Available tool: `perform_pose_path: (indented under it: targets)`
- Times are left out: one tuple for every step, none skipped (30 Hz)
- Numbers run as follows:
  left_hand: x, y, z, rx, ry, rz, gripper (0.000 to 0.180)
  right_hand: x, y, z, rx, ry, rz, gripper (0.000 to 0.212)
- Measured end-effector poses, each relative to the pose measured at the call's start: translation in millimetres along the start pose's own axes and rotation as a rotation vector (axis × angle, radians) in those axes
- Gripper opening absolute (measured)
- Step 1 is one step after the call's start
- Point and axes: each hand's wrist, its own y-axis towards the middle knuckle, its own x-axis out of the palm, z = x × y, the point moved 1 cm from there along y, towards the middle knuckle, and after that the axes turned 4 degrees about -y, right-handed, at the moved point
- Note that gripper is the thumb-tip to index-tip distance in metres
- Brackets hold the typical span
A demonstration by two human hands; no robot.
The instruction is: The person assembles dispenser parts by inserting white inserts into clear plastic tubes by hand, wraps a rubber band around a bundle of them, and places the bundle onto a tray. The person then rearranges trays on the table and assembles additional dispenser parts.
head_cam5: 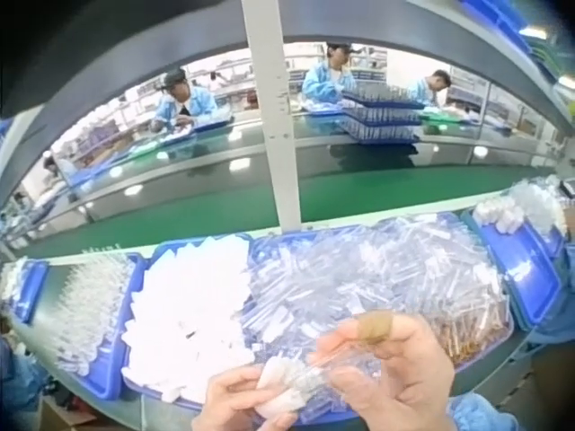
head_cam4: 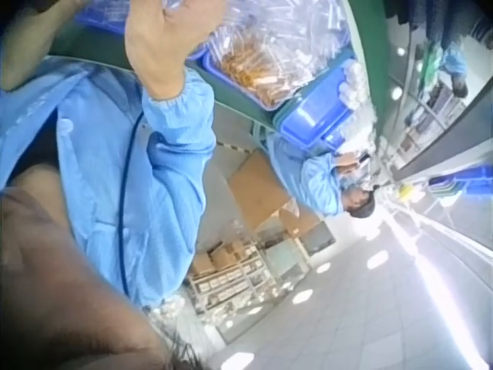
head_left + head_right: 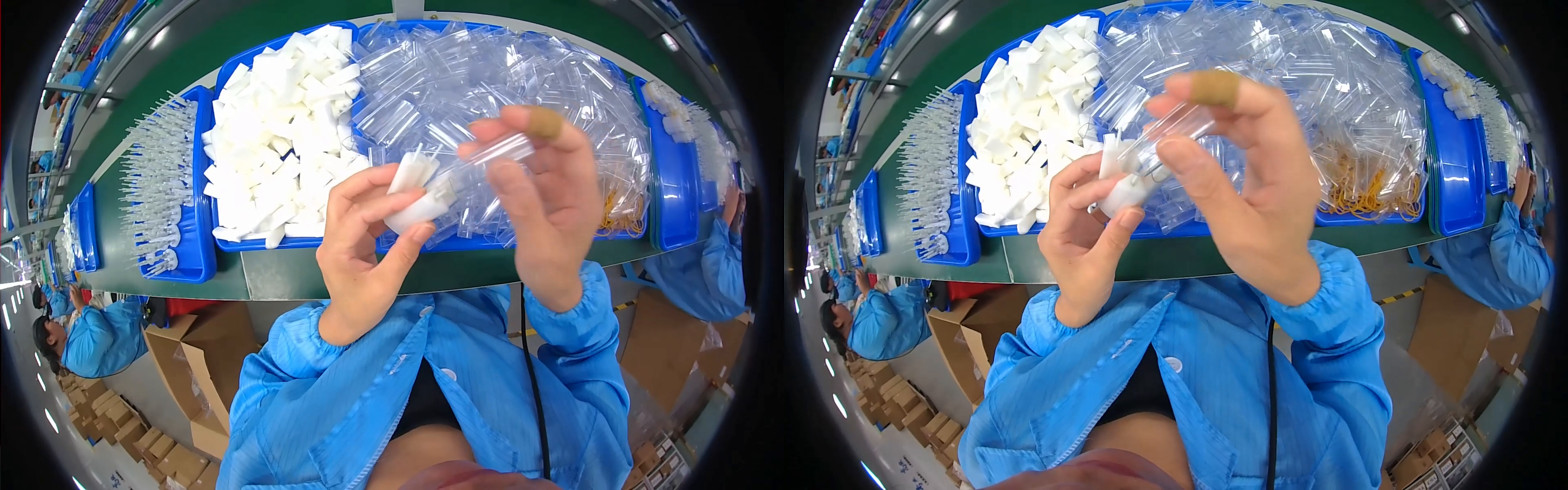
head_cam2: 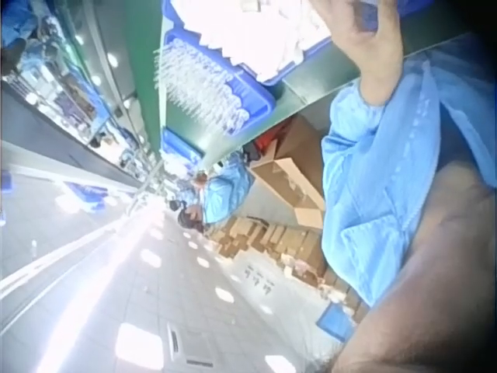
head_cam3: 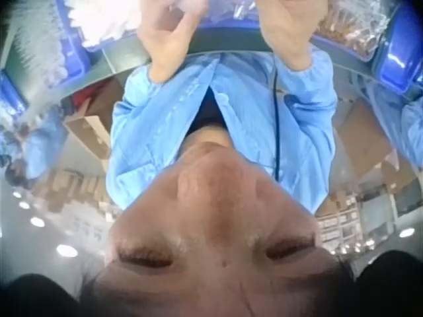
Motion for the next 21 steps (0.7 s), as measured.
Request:
perform_pose_path:
  targets:
    - [1,1,2,0.001,-0.006,-0.005,0.031,1,-2,3,-0.001,-0.007,0.004,0.036]
    - [1,1,4,-0.015,-0.034,-0.022,0.03,4,-4,6,0.045,0.083,0.021,0.035]
    - [1,0,4,-0.03,-0.062,-0.038,0.029,6,-5,9,0.092,0.173,0.037,0.035]
    - [1,0,4,-0.028,-0.063,-0.035,0.029,5,-6,11,0.09,0.173,0.033,0.035]
    - [-1,1,4,-0.081,-0.117,-0.029,0.028,6,-7,12,0.096,0.195,0.028,0.035]
    - [-1,1,3,-0.134,-0.172,-0.023,0.027,7,-7,13,0.103,0.218,0.023,0.035]
    - [-2,1,3,-0.13,-0.171,-0.018,0.027,7,-7,12,0.1,0.219,0.017,0.035]
    - [-2,1,2,-0.134,-0.174,-0.01,0.025,7,-7,12,0.121,0.23,-0.005,0.035]
    - [-2,1,1,-0.138,-0.176,-0.001,0.024,7,-7,12,0.141,0.24,-0.027,0.035]
    - [-2,2,1,-0.134,-0.179,0.002,0.024,7,-7,13,0.139,0.238,-0.031,0.035]
    - [-2,2,2,-0.163,-0.199,0.01,0.023,7,-7,13,0.133,0.226,-0.026,0.034]
    - [-2,2,3,-0.191,-0.22,0.018,0.022,7,-7,13,0.127,0.214,-0.02,0.033]
    - [-1,2,2,-0.186,-0.222,0.023,0.022,8,-7,13,0.124,0.212,-0.027,0.033]
    - [-2,2,1,-0.195,-0.23,0.032,0.022,8,-8,14,0.106,0.177,-0.016,0.033]
    - [-2,1,0,-0.203,-0.238,0.042,0.022,9,-8,14,0.087,0.143,-0.005,0.032]
    - [-2,1,0,-0.198,-0.241,0.048,0.022,9,-8,15,0.083,0.142,-0.012,0.032]
    - [-2,1,0,-0.196,-0.239,0.049,0.022,9,-9,16,0.077,0.135,-0.011,0.032]
    - [-1,2,-1,-0.195,-0.238,0.051,0.022,9,-9,18,0.07,0.128,-0.011,0.032]
    - [-1,2,-1,-0.191,-0.241,0.055,0.022,9,-10,19,0.067,0.125,-0.016,0.032]
    - [-2,2,0,-0.181,-0.195,0.05,0.022,9,-11,20,0.081,0.124,-0.018,0.033]
    - [-1,2,0,-0.172,-0.149,0.045,0.022,9,-11,21,0.094,0.123,-0.018,0.033]
